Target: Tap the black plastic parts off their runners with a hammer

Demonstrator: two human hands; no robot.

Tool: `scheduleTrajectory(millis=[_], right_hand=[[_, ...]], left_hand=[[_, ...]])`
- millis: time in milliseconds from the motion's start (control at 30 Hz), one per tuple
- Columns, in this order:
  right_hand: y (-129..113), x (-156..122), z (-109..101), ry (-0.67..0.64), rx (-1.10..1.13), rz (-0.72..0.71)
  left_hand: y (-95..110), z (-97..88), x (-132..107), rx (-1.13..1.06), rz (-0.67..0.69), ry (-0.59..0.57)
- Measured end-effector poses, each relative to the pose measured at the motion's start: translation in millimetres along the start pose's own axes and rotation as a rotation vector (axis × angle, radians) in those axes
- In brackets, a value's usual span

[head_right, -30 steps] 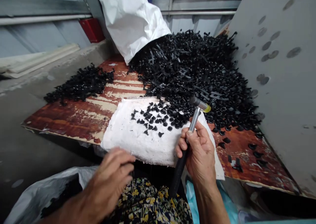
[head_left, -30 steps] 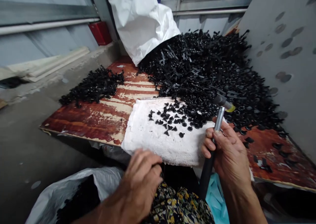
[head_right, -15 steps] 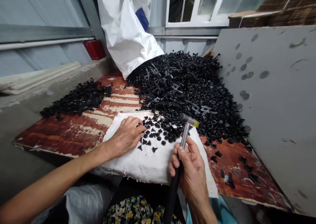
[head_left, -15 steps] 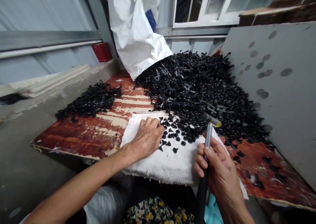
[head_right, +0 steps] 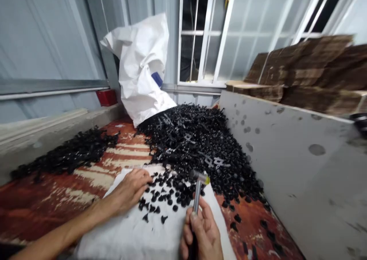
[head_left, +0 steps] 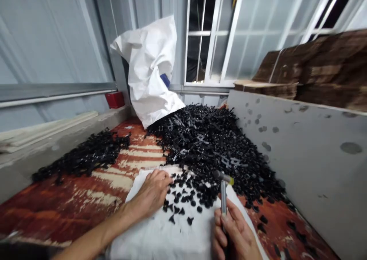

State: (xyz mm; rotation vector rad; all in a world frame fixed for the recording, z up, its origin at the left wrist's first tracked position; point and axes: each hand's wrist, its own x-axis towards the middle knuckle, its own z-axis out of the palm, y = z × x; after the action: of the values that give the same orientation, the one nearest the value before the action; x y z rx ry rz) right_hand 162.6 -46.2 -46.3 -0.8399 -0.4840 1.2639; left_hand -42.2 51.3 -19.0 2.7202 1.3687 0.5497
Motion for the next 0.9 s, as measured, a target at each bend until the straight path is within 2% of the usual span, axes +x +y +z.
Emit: scheduleTrajectory(millis=[233, 433, 733, 900], right_hand=[[-20.2, -8.0, 3.6, 0.011, -0.118, 0.037], [-22.5, -9.2, 3.1, 0.013, -0.131, 0.053], [-25.0, -9.7, 4.9, 0.044, -0.108, 0.074], [-25.1, -11.3, 5.7, 0.03, -0.112, 0.068]], left_hand=[[-21.3, -4.7, 3.9, -0.127, 0.018, 0.016], [-18.1, -5.9, 2.1, -0.134, 0.061, 0.0], [-15.1, -8.9, 18.2, -0.011, 0.148, -0.041], [-17.2, -12.3, 11.5, 0.062, 0.187, -0.029]])
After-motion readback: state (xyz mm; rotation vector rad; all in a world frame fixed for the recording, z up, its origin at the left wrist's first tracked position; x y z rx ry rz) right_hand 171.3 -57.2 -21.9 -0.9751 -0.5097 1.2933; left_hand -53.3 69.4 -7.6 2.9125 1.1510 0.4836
